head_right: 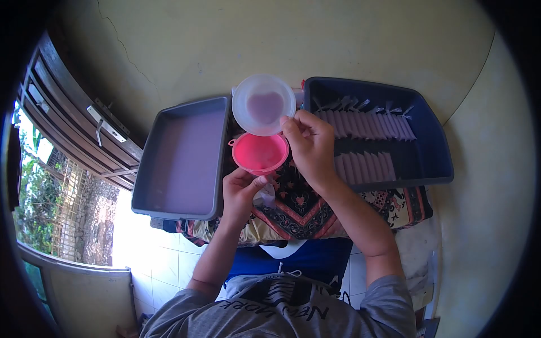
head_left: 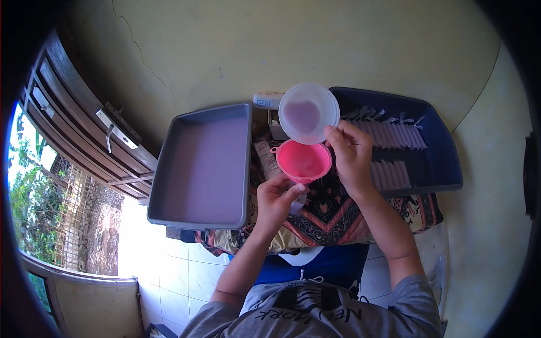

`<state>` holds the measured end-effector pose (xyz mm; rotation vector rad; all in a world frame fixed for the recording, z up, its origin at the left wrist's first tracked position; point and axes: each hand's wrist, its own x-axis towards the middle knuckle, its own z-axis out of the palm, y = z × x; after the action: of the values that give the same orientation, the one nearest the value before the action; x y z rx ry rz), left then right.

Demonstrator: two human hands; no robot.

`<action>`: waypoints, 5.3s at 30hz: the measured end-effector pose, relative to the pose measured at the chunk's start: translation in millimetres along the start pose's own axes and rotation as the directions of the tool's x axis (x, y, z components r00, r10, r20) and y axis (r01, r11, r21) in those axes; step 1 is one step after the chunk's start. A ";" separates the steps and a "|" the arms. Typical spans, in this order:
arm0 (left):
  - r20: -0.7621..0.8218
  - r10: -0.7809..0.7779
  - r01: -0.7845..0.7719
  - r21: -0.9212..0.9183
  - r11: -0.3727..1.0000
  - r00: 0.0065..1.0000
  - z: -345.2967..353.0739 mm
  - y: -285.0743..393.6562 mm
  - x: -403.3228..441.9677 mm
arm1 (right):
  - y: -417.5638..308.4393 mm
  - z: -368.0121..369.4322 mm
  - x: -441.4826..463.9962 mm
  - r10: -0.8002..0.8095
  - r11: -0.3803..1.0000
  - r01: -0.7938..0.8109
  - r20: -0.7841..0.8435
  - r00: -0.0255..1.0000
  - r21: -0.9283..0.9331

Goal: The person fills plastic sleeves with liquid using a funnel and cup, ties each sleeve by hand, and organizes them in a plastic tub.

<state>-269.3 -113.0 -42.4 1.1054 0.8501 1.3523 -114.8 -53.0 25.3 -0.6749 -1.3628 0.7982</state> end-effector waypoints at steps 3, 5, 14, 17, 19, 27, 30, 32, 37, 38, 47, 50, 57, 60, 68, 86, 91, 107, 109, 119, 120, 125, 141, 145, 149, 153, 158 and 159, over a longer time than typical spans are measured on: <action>-0.015 -0.016 0.015 -0.020 1.000 1.000 1.4 1.7 0.1 | 0.3 -2.4 0.4 -0.028 0.998 0.027 -0.017 0.999 -0.051; -0.021 -0.029 0.028 -0.028 0.999 0.999 1.6 1.7 0.7 | 0.7 -3.7 0.9 -0.061 0.995 0.060 -0.014 0.998 -0.081; -0.029 0.014 -0.015 -0.019 1.000 0.999 1.3 0.6 1.4 | 1.5 -5.6 -0.5 -0.213 0.946 0.214 0.031 0.977 -0.243; -0.014 0.026 -0.026 -0.019 0.999 1.000 1.1 1.4 1.9 | -4.5 -4.9 0.3 -0.257 0.917 0.261 0.055 0.965 -0.302; -0.026 0.024 -0.025 -0.016 1.000 0.999 2.2 2.8 2.0 | -3.8 -4.7 0.2 -0.260 0.915 0.264 0.055 0.964 -0.306; -0.023 0.021 -0.021 -0.013 1.000 1.000 0.3 1.7 2.8 | -2.6 -2.4 1.4 -0.299 0.905 0.301 0.053 0.953 -0.302; -0.025 0.015 -0.015 -0.006 1.000 1.000 0.1 3.2 3.1 | 0.0 -2.9 1.3 -0.261 0.925 0.263 0.045 0.964 -0.275; -0.023 0.014 -0.013 0.006 1.000 1.000 -0.2 3.6 3.3 | 3.9 -4.2 1.0 -0.164 0.966 0.164 0.016 0.986 -0.198; -0.029 0.031 -0.031 -0.014 0.999 0.999 -0.4 2.6 3.4 | 4.7 -3.9 -0.5 -0.019 0.994 0.016 -0.028 0.999 -0.112; -0.030 0.031 -0.031 -0.014 0.999 0.999 -0.4 2.5 3.3 | 6.0 -4.1 -0.5 -0.017 0.994 0.013 -0.034 0.999 -0.105; -0.035 0.013 -0.014 -0.024 1.000 0.999 -1.3 2.4 2.7 | 6.9 -2.4 -3.1 0.043 0.999 -0.043 -0.046 0.998 -0.010; -0.030 0.048 -0.049 -0.046 0.998 0.998 -4.1 5.7 1.4 | 10.5 -0.8 -1.9 0.056 0.998 -0.053 -0.076 0.996 0.041; -0.186 0.116 -0.115 0.016 0.993 0.976 -16.9 16.0 -4.4 | 48.6 2.0 -20.9 0.204 0.971 -0.195 -0.055 0.977 0.135; -0.236 0.220 -0.237 -0.046 0.970 0.947 -22.3 14.9 -2.3 | 70.8 4.5 -37.1 0.252 0.952 -0.244 -0.021 0.968 0.185; -0.261 0.230 -0.238 0.000 0.971 0.938 -27.4 14.6 -5.1 | 122.1 6.7 -74.3 0.443 0.896 -0.442 -0.018 0.896 0.042; -0.218 0.172 -0.191 -0.071 0.979 0.961 -20.9 8.0 -5.1 | 96.5 1.3 -74.9 0.362 0.886 -0.316 0.080 0.929 -0.338; -0.220 0.168 -0.181 -0.040 0.983 0.961 -22.4 9.5 -5.8 | 108.3 0.3 -68.1 0.180 0.854 -0.033 0.236 0.955 -0.519; -0.088 0.068 -0.069 -0.016 0.997 0.994 -16.7 13.2 -5.4 | 7.6 14.4 -54.3 -0.076 0.969 0.118 0.190 0.979 -0.215; -0.080 0.078 -0.080 -0.035 0.996 0.994 -15.5 13.1 -4.3 | -0.2 13.3 -46.7 -0.156 0.953 0.209 0.239 0.959 -0.220; -0.217 0.045 -0.023 0.106 0.994 0.975 -21.5 19.6 0.0 | 20.8 3.5 -35.7 -0.070 0.926 0.099 0.092 0.993 -0.364; -0.249 0.079 -0.060 0.082 0.995 0.965 -22.2 17.9 1.0 | 26.9 3.1 -35.8 -0.044 0.911 0.072 0.078 0.996 -0.407; -0.210 0.114 -0.110 0.031 0.993 0.971 -26.0 11.2 1.1 | 61.4 4.5 -44.3 0.052 0.855 0.030 0.143 0.988 -0.517; -0.046 0.165 -0.161 0.087 0.983 0.985 -18.9 13.1 0.7 | 17.0 6.4 -47.0 0.016 0.934 0.173 0.522 0.853 -0.311; -0.102 0.195 -0.208 -0.142 0.968 0.976 -11.4 6.6 0.3 | 3.1 6.9 -43.9 0.089 0.960 0.036 0.427 0.900 -0.277; -0.013 0.077 -0.078 -0.296 0.952 0.997 -22.6 -22.1 2.1 | -5.7 -0.4 -36.6 0.168 0.971 -0.085 0.385 0.908 -0.223; 0.072 0.083 -0.058 -0.292 0.955 0.994 -20.4 -20.8 5.3 | -16.8 -0.8 -28.9 0.207 0.964 -0.252 0.364 0.908 0.081; 0.252 0.105 0.007 -0.406 0.914 0.962 -19.2 -16.2 15.7 | -28.2 -7.2 -23.5 0.242 0.943 -0.313 0.411 0.879 0.115; 0.336 0.114 0.048 -0.440 0.896 0.935 -16.8 -12.7 16.9 | -28.9 -7.8 -23.8 0.248 0.931 -0.336 0.430 0.868 0.140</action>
<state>-280.0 -93.1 -57.2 0.9596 0.2359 1.2409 -104.8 -88.9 34.2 -0.5735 -1.5359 1.3714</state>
